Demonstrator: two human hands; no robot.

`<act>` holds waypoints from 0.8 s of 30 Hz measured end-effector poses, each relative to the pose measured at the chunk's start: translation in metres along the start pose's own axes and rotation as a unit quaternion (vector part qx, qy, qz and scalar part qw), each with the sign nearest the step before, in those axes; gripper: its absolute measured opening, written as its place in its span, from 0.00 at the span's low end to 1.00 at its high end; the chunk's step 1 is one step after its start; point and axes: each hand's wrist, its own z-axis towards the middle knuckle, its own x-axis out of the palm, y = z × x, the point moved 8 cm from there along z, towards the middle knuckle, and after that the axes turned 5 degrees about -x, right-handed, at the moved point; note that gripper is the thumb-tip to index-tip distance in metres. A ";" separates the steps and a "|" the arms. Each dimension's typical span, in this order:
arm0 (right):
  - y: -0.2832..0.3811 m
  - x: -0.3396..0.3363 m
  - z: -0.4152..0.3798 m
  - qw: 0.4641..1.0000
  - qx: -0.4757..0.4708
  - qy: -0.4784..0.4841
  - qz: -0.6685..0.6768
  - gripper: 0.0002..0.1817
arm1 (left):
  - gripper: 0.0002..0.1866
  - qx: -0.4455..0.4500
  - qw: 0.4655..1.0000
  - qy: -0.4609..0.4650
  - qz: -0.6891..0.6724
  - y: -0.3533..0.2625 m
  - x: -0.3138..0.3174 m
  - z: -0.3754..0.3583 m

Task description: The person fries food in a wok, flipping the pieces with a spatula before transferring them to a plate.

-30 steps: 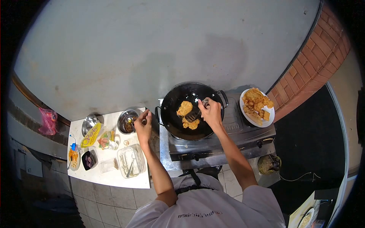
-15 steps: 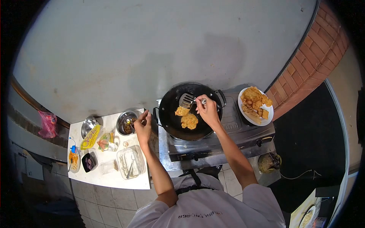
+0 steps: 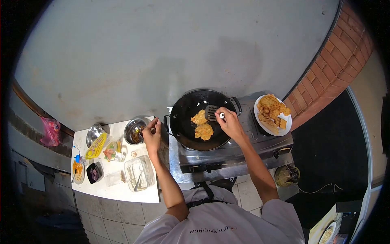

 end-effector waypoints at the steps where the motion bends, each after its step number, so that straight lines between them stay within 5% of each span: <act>1: 0.001 -0.001 -0.001 1.000 -0.003 0.001 -0.005 0.06 | 0.17 0.000 1.000 0.001 0.000 0.002 0.001 0.001; 9: 0.002 -0.006 -0.004 0.997 -0.036 -0.067 -0.002 0.05 | 0.18 -0.009 1.000 0.023 -0.017 0.006 0.010 0.003; 12: -0.006 -0.005 -0.008 0.997 0.007 -0.076 -0.004 0.07 | 0.19 -0.003 0.999 0.029 -0.016 0.003 0.012 0.002; 14: -0.028 -0.004 -0.016 0.981 0.127 -0.108 0.095 0.08 | 0.19 -0.007 0.999 0.038 0.002 0.007 0.014 0.004; 20: -0.047 0.008 -0.031 0.952 0.178 -0.190 0.161 0.12 | 0.20 -0.032 0.998 0.048 0.014 0.008 0.018 0.002; 24: -0.059 0.016 -0.034 0.971 0.165 -0.172 0.005 0.13 | 0.20 -0.023 0.999 0.047 0.013 0.006 0.020 0.002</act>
